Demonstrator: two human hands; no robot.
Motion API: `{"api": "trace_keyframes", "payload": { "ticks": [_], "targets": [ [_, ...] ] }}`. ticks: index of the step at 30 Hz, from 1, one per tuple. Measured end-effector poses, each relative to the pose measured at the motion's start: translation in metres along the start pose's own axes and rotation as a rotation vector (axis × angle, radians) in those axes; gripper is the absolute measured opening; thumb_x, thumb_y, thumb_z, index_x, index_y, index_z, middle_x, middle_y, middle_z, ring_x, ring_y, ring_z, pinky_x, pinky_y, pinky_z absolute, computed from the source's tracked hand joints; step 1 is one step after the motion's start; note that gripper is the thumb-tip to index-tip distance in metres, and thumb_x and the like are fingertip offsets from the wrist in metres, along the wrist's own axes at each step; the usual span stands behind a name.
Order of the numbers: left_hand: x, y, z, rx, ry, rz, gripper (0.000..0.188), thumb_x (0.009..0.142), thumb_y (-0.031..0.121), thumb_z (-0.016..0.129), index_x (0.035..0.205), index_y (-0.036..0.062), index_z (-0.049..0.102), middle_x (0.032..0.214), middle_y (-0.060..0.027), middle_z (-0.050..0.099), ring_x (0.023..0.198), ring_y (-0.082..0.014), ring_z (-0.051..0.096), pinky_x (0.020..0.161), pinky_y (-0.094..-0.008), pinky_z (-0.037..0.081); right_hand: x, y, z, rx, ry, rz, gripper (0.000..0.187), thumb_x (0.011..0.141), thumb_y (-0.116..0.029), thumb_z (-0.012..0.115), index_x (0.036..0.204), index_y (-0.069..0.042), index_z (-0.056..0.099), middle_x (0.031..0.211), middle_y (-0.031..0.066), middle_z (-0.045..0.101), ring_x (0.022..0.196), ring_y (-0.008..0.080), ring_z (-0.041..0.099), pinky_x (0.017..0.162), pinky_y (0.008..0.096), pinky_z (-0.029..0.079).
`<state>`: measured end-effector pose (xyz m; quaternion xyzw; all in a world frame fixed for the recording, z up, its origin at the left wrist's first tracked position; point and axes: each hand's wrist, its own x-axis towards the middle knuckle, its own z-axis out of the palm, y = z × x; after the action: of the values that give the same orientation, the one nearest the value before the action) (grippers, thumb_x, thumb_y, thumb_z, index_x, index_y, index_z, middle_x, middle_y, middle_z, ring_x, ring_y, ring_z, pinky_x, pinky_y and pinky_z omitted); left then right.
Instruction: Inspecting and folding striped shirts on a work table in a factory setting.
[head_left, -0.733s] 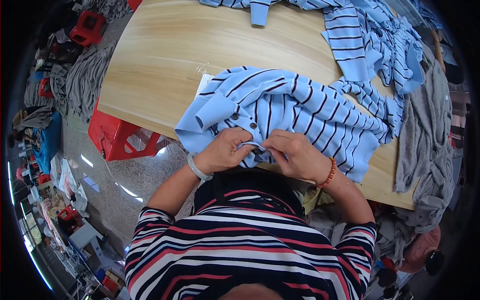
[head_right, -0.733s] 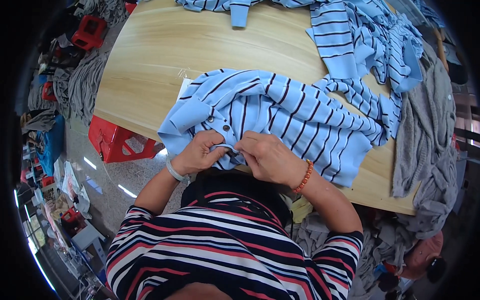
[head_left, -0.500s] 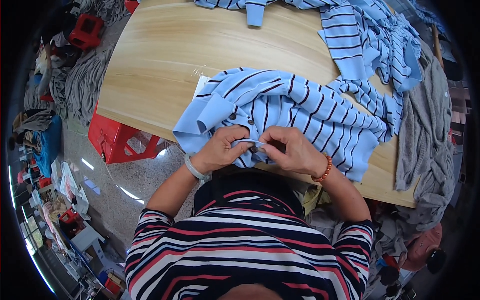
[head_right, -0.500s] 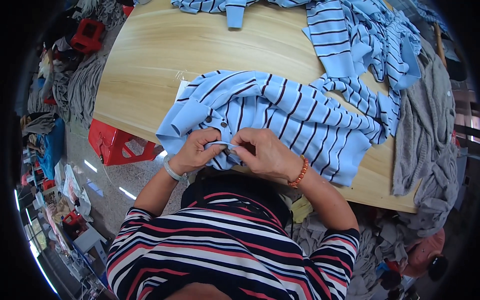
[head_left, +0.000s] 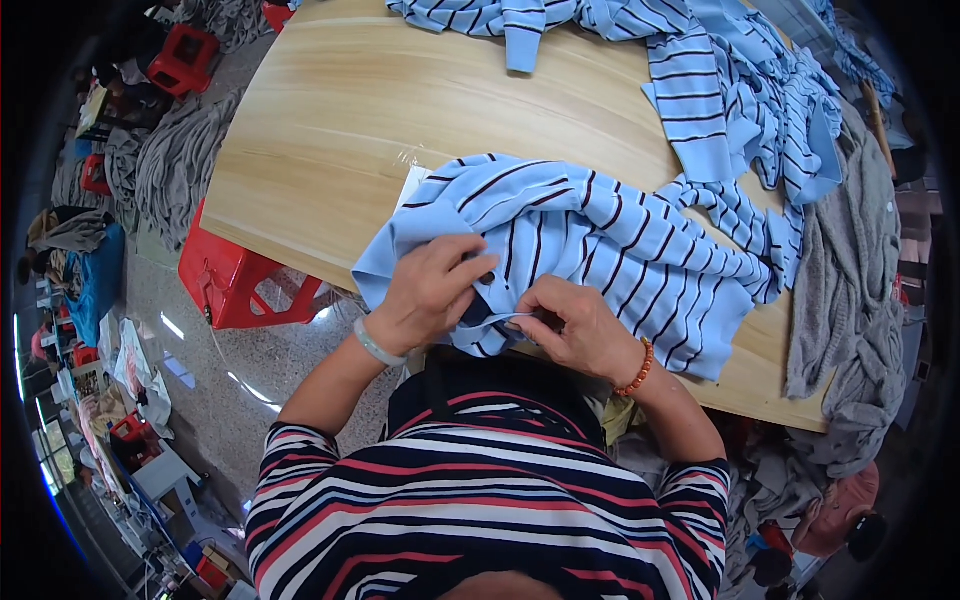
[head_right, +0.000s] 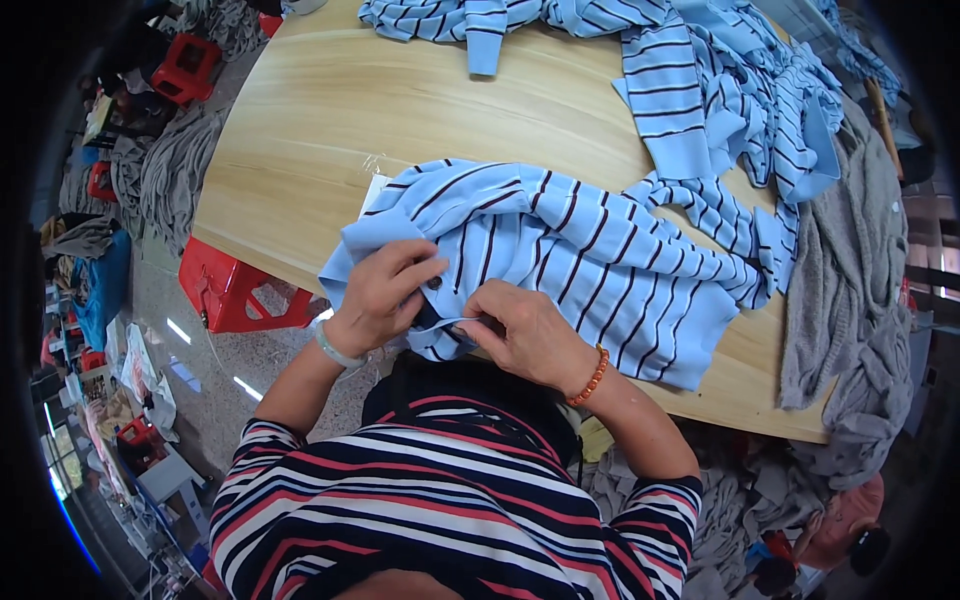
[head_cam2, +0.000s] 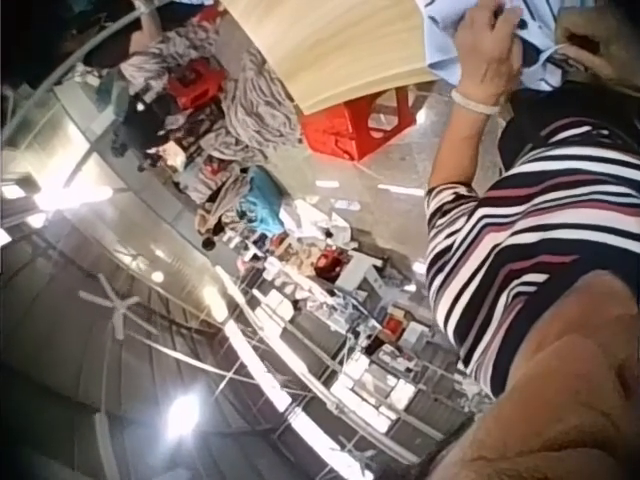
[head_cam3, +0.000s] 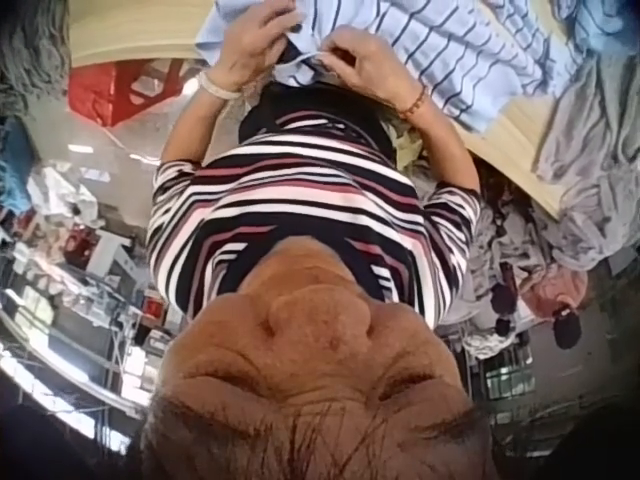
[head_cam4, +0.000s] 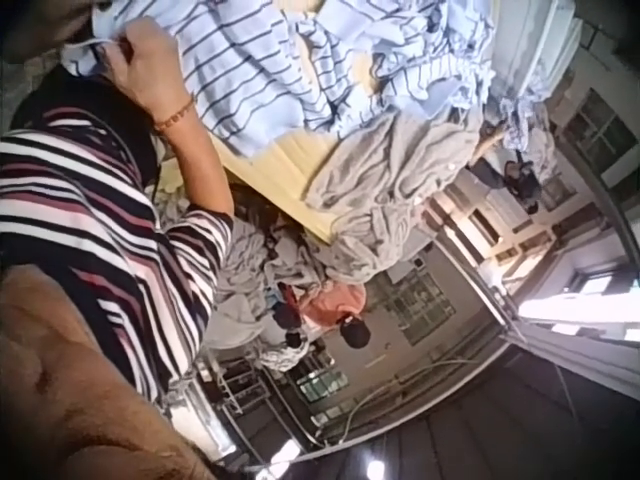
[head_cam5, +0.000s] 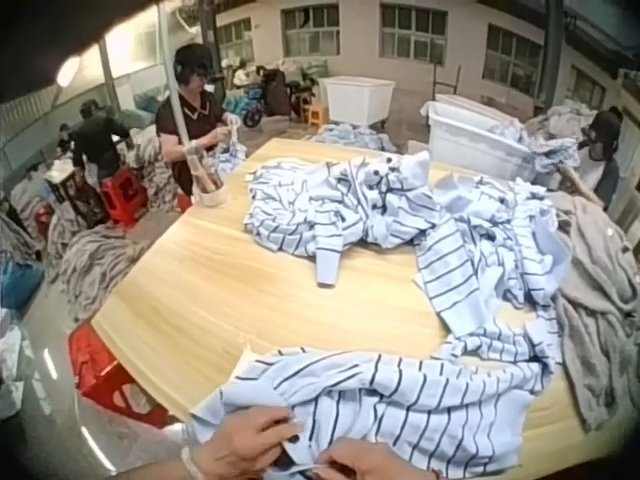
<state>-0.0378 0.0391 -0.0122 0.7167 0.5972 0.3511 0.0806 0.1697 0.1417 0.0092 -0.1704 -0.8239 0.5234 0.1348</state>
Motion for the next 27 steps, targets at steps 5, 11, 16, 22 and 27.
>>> {"api": "trace_keyframes", "payload": {
  "ticks": [5,11,16,22,27],
  "targets": [
    [-0.001,0.002,0.009,-0.251,0.046,-0.113,0.04,0.07,-0.009,0.062,0.106,0.0049,0.068,0.097,-0.013,0.065,0.085,-0.0261,0.064,0.073,-0.0307,0.052,-0.003,-0.006,0.0,-0.061,0.026,-0.044,0.011,0.082,-0.005,0.07,0.089,-0.003,0.063,0.079,0.0094,0.059,0.066,0.022,0.06,0.057,0.0312,0.047],
    [0.0,0.013,0.01,-0.546,0.127,-0.258,0.027,0.077,-0.007,0.062,0.101,0.0022,0.069,0.093,-0.0129,0.066,0.082,-0.0226,0.064,0.069,-0.0282,0.05,-0.003,-0.014,0.004,-0.118,0.045,-0.078,0.016,0.081,-0.005,0.072,0.096,-0.003,0.065,0.086,0.0085,0.06,0.068,0.0193,0.062,0.059,0.0283,0.05],
    [0.0,0.019,0.009,-0.485,0.186,-0.244,0.026,0.073,-0.007,0.065,0.097,0.0022,0.068,0.087,-0.0126,0.065,0.076,-0.0249,0.064,0.064,-0.03,0.05,0.006,-0.033,0.004,-0.173,0.343,-0.124,0.023,0.077,-0.003,0.077,0.097,-0.002,0.066,0.091,0.0092,0.06,0.063,0.0154,0.061,0.053,0.0242,0.05],
    [0.009,0.023,0.006,-0.278,0.203,-0.127,0.026,0.066,-0.004,0.065,0.092,0.0023,0.065,0.083,-0.0122,0.063,0.071,-0.029,0.061,0.059,-0.035,0.048,0.014,-0.02,0.009,-0.138,0.342,-0.122,0.025,0.076,-0.001,0.076,0.1,0.0,0.068,0.092,0.0096,0.062,0.064,0.0143,0.061,0.054,0.0244,0.05],
    [0.015,0.023,0.001,-0.108,0.14,-0.063,0.021,0.067,0.002,0.067,0.087,0.0043,0.062,0.076,-0.0097,0.057,0.067,-0.0297,0.058,0.057,-0.0388,0.045,0.016,-0.026,0.005,-0.037,0.308,-0.045,0.02,0.078,0.002,0.072,0.098,0.001,0.069,0.089,0.0106,0.064,0.066,0.0142,0.061,0.056,0.0234,0.049]
  ]
}}
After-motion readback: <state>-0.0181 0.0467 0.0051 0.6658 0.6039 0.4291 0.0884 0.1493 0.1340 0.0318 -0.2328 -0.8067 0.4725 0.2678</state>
